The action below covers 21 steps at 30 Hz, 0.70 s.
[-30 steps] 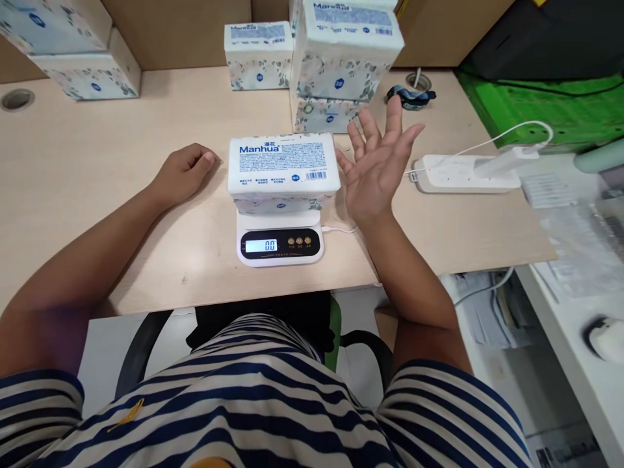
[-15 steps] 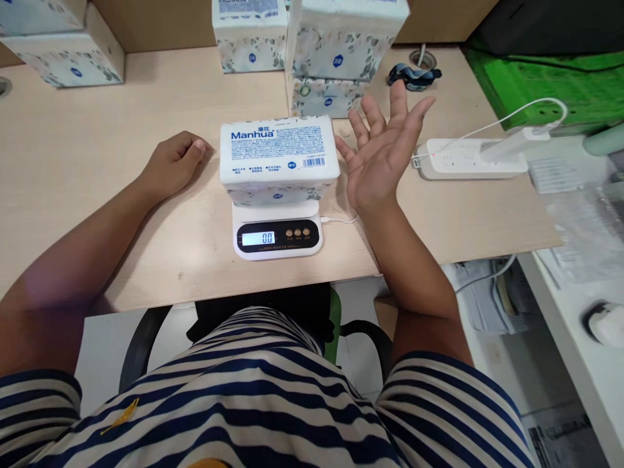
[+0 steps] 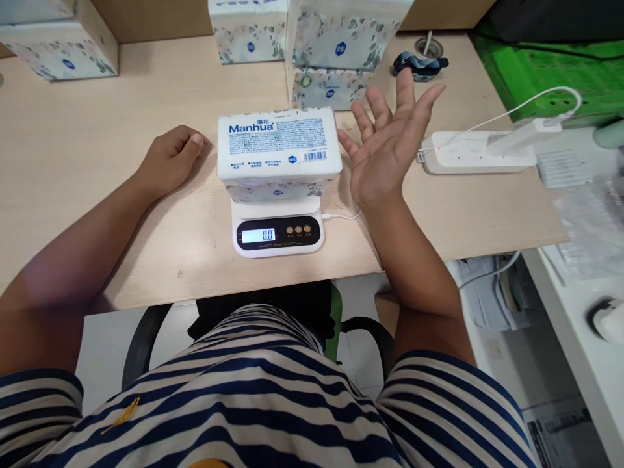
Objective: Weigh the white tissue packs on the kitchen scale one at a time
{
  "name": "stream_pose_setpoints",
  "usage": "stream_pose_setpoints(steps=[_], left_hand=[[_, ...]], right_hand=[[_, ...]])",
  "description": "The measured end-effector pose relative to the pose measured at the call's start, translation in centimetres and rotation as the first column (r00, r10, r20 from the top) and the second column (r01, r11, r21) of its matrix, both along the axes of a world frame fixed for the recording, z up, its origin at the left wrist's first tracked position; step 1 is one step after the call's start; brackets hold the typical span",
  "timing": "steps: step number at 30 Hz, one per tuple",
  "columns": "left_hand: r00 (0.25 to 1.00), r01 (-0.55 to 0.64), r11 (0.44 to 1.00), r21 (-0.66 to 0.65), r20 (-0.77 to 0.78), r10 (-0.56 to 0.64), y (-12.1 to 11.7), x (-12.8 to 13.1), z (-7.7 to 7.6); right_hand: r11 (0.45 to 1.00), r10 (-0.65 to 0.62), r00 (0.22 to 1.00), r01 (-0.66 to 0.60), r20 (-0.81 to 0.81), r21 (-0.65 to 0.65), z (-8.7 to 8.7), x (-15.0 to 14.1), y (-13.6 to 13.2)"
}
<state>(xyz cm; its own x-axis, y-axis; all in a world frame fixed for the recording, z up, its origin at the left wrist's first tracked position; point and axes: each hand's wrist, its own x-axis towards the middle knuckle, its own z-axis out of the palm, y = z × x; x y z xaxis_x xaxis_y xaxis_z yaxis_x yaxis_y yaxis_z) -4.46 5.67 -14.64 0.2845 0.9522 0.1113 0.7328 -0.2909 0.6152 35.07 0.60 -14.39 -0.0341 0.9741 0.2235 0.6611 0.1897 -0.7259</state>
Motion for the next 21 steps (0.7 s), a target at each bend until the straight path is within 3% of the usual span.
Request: stream_pose_setpoints(steps=[5, 10, 17, 21], left_hand=[[1.0, -0.014, 1.0, -0.015, 0.002, 0.014, -0.2, 0.2, 0.3], [1.0, -0.019, 1.0, -0.011, -0.022, 0.019, -0.1, 0.2, 0.2], [0.999, 0.007, 0.997, 0.073, -0.032, -0.005, 0.3, 0.1, -0.5], [1.0, 0.011, 0.998, 0.068, -0.013, -0.01, 0.4, 0.2, -0.6]], right_hand=[[0.997, -0.075, 0.958, 0.079, -0.275, 0.001, -1.5, 1.3, 1.0], [0.999, -0.023, 0.869, 0.034, -0.494, 0.014, -1.4, 1.1, 1.7], [0.999, -0.033, 0.872, 0.008, -0.489, -0.054, -1.3, 1.8, 0.3], [0.999, -0.034, 0.932, 0.032, -0.362, -0.012, -0.5, 1.5, -0.6]])
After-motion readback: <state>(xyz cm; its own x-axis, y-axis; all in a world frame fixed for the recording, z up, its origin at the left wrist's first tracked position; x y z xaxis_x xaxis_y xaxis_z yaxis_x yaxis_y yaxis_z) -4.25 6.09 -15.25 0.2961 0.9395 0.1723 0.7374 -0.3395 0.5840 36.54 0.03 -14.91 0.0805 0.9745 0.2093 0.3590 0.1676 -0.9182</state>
